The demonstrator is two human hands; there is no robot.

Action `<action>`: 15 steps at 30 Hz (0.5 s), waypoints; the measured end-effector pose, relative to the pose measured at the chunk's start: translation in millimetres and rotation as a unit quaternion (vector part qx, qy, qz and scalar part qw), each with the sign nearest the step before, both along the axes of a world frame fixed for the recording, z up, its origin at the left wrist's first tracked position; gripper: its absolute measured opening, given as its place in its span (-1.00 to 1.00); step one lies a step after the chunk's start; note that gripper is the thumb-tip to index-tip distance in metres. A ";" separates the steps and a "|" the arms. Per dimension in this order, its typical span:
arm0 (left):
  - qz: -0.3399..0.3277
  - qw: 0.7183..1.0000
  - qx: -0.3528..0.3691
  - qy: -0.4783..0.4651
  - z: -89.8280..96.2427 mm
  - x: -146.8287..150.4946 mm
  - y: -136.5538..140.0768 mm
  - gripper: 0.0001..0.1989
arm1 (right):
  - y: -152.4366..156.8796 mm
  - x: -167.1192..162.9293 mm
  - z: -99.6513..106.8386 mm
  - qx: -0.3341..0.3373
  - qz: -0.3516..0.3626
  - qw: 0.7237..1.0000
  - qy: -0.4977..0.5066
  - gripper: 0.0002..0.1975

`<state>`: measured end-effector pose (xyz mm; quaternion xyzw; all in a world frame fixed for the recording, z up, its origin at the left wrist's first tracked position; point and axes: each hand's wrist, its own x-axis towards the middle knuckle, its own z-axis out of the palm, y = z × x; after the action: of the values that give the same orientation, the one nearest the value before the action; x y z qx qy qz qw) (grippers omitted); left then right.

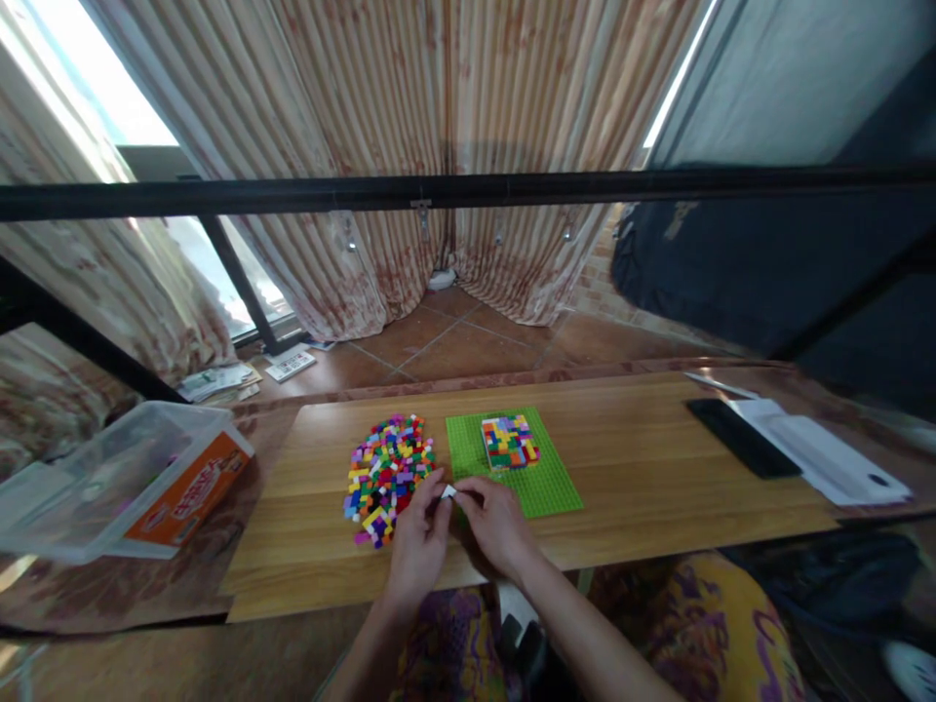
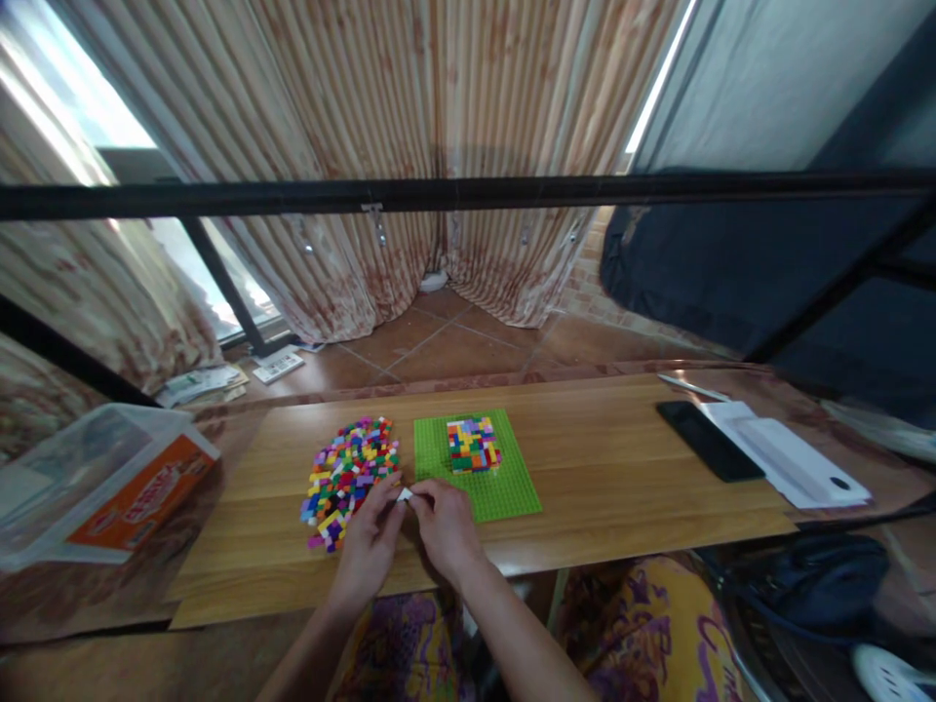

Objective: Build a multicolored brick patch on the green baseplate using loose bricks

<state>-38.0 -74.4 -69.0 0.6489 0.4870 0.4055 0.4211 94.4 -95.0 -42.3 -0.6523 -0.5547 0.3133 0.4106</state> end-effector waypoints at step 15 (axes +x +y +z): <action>0.057 0.997 0.017 0.043 -3.5 7.4 2.1 -0.73 | -4.0 -8.1 -20.3 0.077 -0.045 0.996 0.017 -0.78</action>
<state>-30.6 -72.3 -72.5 0.6437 0.5341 0.4087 0.3651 86.3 -99.0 -62.6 -0.6380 -0.5397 0.2620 0.4827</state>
